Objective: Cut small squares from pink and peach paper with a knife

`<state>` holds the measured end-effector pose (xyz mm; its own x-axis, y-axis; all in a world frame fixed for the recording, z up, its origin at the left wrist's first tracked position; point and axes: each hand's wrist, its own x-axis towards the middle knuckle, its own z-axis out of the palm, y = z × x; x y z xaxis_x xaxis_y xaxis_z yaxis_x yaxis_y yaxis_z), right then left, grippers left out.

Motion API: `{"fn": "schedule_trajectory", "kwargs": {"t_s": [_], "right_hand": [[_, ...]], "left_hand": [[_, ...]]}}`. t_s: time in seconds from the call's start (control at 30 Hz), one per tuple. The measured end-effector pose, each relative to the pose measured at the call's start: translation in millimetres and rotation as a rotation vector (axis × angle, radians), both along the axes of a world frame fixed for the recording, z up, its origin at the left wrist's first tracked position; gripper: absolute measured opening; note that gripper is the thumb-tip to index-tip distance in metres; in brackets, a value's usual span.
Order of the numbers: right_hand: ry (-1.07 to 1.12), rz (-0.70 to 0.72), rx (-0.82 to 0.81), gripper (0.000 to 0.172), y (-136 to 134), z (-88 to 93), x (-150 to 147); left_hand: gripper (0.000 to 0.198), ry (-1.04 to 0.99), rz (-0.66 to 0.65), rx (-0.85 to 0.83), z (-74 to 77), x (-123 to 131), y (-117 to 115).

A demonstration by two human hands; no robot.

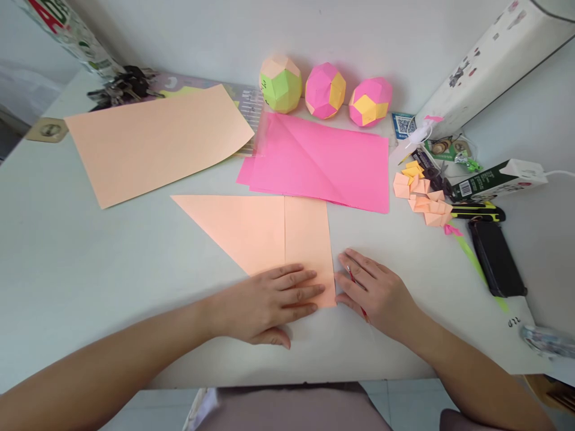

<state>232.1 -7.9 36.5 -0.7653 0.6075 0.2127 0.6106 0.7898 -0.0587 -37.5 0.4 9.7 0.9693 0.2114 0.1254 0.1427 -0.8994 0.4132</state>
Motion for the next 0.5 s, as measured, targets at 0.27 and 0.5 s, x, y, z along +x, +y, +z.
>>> {"fn": "schedule_trajectory", "kwargs": {"t_s": [0.27, 0.5], "right_hand": [[-0.006, 0.008, 0.015, 0.016, -0.1, 0.7, -0.7], [-0.018, 0.011, 0.024, 0.016, 0.2, 1.5, 0.2]], "left_hand": [[0.063, 0.011, 0.004, 0.002, 0.0, -0.5, 0.3], [0.065, 0.030, -0.004, 0.003, 1.8, -0.5, 1.0]]}}
